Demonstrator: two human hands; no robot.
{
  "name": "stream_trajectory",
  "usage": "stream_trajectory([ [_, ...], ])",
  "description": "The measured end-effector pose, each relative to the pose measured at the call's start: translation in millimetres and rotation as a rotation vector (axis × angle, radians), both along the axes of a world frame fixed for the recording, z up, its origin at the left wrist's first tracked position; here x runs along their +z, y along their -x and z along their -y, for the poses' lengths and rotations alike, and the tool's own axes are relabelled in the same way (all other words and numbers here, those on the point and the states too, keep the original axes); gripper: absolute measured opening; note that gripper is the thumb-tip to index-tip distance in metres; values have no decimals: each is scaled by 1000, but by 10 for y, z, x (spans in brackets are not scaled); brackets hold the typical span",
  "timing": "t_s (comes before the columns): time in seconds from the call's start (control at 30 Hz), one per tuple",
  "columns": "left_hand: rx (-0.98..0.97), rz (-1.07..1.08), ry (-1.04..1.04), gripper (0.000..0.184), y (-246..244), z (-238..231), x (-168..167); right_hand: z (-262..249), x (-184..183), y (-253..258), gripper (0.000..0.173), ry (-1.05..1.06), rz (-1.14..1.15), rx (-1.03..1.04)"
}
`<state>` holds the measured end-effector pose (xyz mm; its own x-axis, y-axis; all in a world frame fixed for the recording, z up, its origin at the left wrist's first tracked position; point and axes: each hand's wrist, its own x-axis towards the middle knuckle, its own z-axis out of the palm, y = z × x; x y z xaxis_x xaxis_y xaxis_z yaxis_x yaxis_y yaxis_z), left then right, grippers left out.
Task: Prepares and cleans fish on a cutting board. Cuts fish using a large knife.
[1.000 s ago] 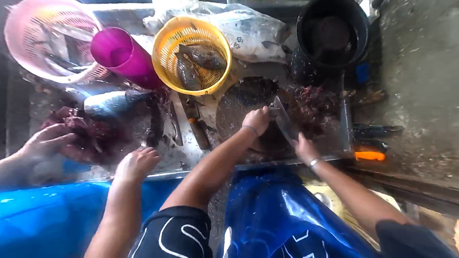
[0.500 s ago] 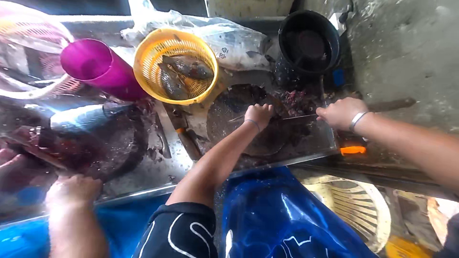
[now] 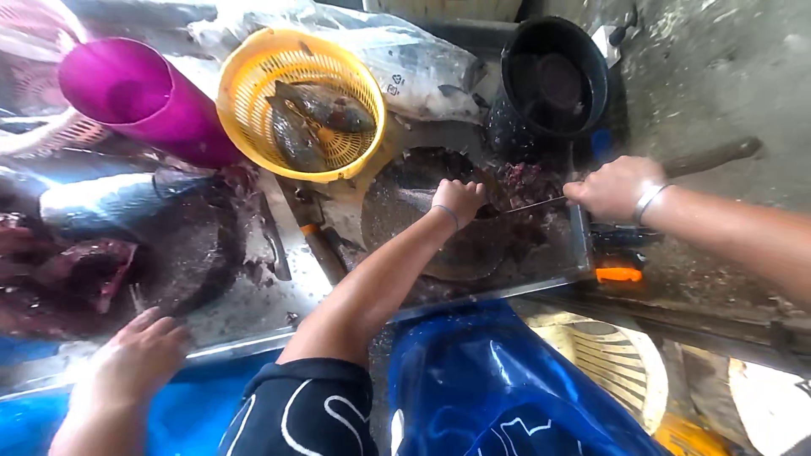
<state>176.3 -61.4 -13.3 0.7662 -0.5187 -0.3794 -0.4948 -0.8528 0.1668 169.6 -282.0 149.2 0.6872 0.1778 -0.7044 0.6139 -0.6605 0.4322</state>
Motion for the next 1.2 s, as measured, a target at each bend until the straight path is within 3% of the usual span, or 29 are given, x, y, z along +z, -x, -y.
stream_trajectory([
  [0.33, -136, -1, -26, 34, -120, -14, 11, -156, -95, 11, 16, -3, -16, -9],
  [0.9, -124, -52, 19, 44, -238, -116, -47, -350, -74, -2, 17, 21, -65, -16],
  [1.1, -251, -64, 27, 79, -541, -165, -274, -536, -172, -12, 21, -11, 20, -146],
  [1.2, -220, -70, 49, 85, -685, -183, -408, -542, -278, 91, 25, -34, 48, -273],
])
